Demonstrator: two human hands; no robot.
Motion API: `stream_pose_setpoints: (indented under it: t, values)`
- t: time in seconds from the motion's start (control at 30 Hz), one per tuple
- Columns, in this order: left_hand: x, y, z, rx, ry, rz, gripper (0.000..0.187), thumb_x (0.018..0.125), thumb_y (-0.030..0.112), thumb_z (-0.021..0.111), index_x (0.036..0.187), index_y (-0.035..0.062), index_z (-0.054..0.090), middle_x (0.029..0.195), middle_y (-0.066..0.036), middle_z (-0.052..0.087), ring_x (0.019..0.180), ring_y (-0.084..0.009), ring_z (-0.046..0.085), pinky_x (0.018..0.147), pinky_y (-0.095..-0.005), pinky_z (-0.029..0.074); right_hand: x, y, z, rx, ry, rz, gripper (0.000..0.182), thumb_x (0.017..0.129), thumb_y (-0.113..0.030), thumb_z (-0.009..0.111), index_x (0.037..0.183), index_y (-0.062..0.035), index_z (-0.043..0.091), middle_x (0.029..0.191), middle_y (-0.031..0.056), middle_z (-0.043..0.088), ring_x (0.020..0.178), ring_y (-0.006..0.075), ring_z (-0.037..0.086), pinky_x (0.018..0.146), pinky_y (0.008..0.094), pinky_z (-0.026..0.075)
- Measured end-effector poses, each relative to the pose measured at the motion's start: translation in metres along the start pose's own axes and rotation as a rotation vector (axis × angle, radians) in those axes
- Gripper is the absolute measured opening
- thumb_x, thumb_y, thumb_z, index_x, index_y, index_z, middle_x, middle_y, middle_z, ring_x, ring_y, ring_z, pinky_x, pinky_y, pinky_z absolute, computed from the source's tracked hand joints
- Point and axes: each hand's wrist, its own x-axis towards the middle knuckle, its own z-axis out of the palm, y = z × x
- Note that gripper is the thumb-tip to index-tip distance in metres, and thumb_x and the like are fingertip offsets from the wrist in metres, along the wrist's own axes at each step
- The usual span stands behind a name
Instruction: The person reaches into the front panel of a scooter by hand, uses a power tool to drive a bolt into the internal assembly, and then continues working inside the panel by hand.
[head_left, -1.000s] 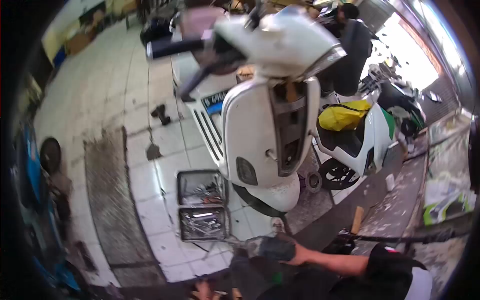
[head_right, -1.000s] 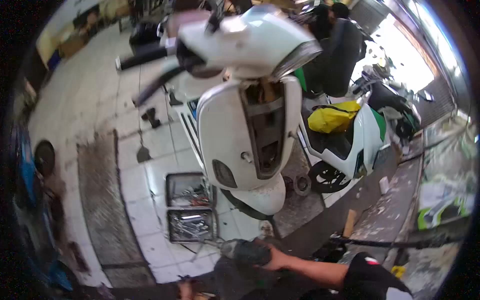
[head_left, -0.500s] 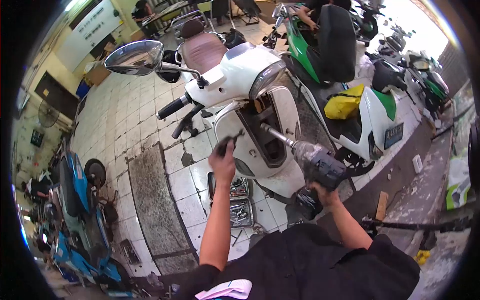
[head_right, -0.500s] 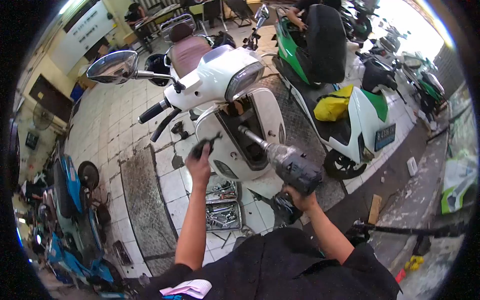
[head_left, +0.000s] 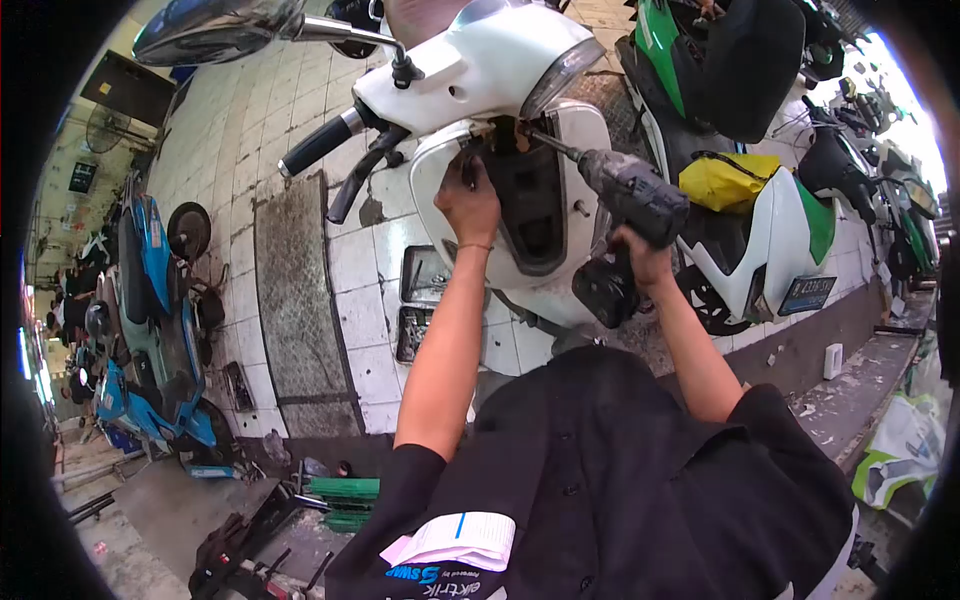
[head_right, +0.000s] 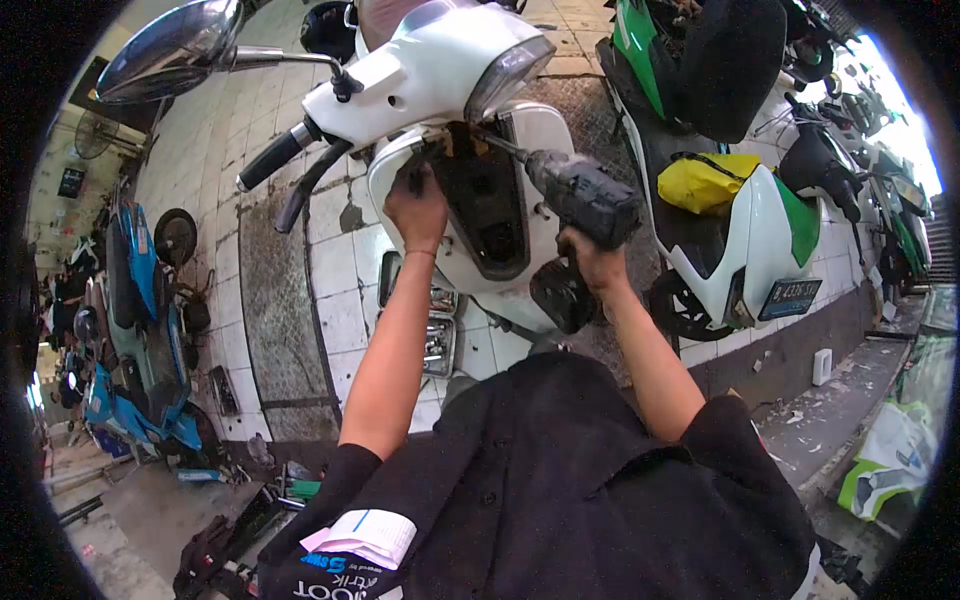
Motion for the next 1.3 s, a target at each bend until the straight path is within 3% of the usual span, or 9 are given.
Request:
stream_pose_setpoints:
  t: [0.17, 0.23, 0.33, 0.47, 0.53, 0.6, 0.7, 0.73, 1.3]
  values:
    - [0.003, 0.002, 0.012, 0.104, 0.044, 0.037, 0.017, 0.084, 0.009, 0.056, 0.093, -0.0030, 0.063, 0.085, -0.018, 0.067, 0.077, -0.0298, 0.066, 0.070, -0.0360, 0.051, 0.010, -0.003, 0.005, 0.066, 0.008, -0.053, 0.009, 0.073, -0.007, 0.061, 0.080, -0.0009, 0.063, 0.073, 0.0040, 0.061, 0.065, 0.0156, 0.058, 0.060, 0.0310, 0.047]
    - [0.002, -0.004, 0.014, 0.397, 0.032, 0.166, 0.017, 0.083, 0.009, 0.056, 0.092, -0.0030, 0.063, 0.084, -0.018, 0.067, 0.076, -0.0313, 0.066, 0.069, -0.0371, 0.051, 0.015, 0.003, 0.000, 0.102, -0.022, 0.021, 0.010, 0.073, -0.007, 0.062, 0.081, -0.0011, 0.063, 0.074, 0.0042, 0.062, 0.066, 0.0156, 0.058, 0.061, 0.0311, 0.047]
    - [0.002, 0.008, 0.015, 0.356, 0.075, 0.169, 0.017, 0.082, 0.009, 0.056, 0.092, -0.0027, 0.064, 0.085, -0.019, 0.066, 0.077, -0.0321, 0.065, 0.069, -0.0374, 0.051, 0.031, 0.014, -0.003, 0.184, -0.088, 0.156, 0.013, 0.072, -0.008, 0.064, 0.084, -0.0014, 0.064, 0.076, 0.0045, 0.063, 0.068, 0.0158, 0.059, 0.063, 0.0314, 0.048]
    - [0.004, 0.010, 0.022, 0.185, 0.098, 0.070, 0.024, 0.083, 0.021, 0.058, 0.093, 0.0000, 0.065, 0.087, -0.017, 0.067, 0.078, -0.0341, 0.064, 0.069, -0.0410, 0.048, 0.045, 0.017, -0.005, -0.084, -0.083, -0.020, 0.022, 0.072, -0.012, 0.067, 0.092, -0.0026, 0.065, 0.086, 0.0048, 0.066, 0.077, 0.0169, 0.061, 0.071, 0.0329, 0.049]
    - [0.003, 0.012, 0.023, 0.158, 0.120, 0.076, 0.023, 0.081, 0.019, 0.060, 0.091, -0.0006, 0.065, 0.085, -0.018, 0.066, 0.075, -0.0339, 0.064, 0.066, -0.0415, 0.049, 0.046, 0.011, -0.006, -0.111, -0.115, -0.041, 0.024, 0.072, -0.013, 0.068, 0.094, -0.0030, 0.065, 0.088, 0.0046, 0.067, 0.080, 0.0172, 0.061, 0.073, 0.0332, 0.049]
    - [0.004, 0.014, 0.023, 0.227, 0.091, 0.083, 0.020, 0.081, 0.014, 0.058, 0.091, -0.0023, 0.064, 0.083, -0.019, 0.066, 0.074, -0.0327, 0.065, 0.067, -0.0388, 0.050, 0.042, 0.003, -0.005, -0.115, -0.083, -0.034, 0.006, 0.075, -0.008, 0.059, 0.074, -0.0030, 0.063, 0.066, 0.0030, 0.060, 0.058, 0.0138, 0.057, 0.055, 0.0290, 0.046]
    - [-0.005, 0.023, 0.021, 0.286, 0.056, 0.033, 0.015, 0.082, 0.007, 0.056, 0.089, -0.0043, 0.063, 0.079, -0.019, 0.066, 0.071, -0.0307, 0.066, 0.067, -0.0345, 0.051, 0.043, 0.016, -0.005, -0.084, -0.114, 0.096, 0.005, 0.075, -0.006, 0.059, 0.075, -0.0020, 0.062, 0.067, 0.0036, 0.060, 0.058, 0.0134, 0.056, 0.055, 0.0293, 0.046]
    - [-0.006, 0.023, 0.023, 0.257, 0.093, 0.037, 0.014, 0.081, 0.006, 0.056, 0.088, -0.0040, 0.063, 0.078, -0.018, 0.066, 0.071, -0.0304, 0.066, 0.066, -0.0340, 0.051, 0.044, 0.022, -0.005, 0.021, -0.107, 0.102, 0.020, 0.070, -0.010, 0.066, 0.087, -0.0022, 0.065, 0.076, 0.0052, 0.065, 0.070, 0.0166, 0.061, 0.067, 0.0327, 0.049]
    - [0.002, 0.011, 0.040, 0.312, 0.122, 0.039, 0.011, 0.075, 0.007, 0.061, 0.084, -0.0008, 0.063, 0.076, -0.018, 0.065, 0.068, -0.0322, 0.064, 0.063, -0.0371, 0.051, 0.046, -0.007, -0.017, -0.223, -0.203, -0.068, 0.019, 0.073, -0.014, 0.064, 0.089, -0.0035, 0.064, 0.079, 0.0048, 0.064, 0.073, 0.0148, 0.059, 0.067, 0.0316, 0.048]
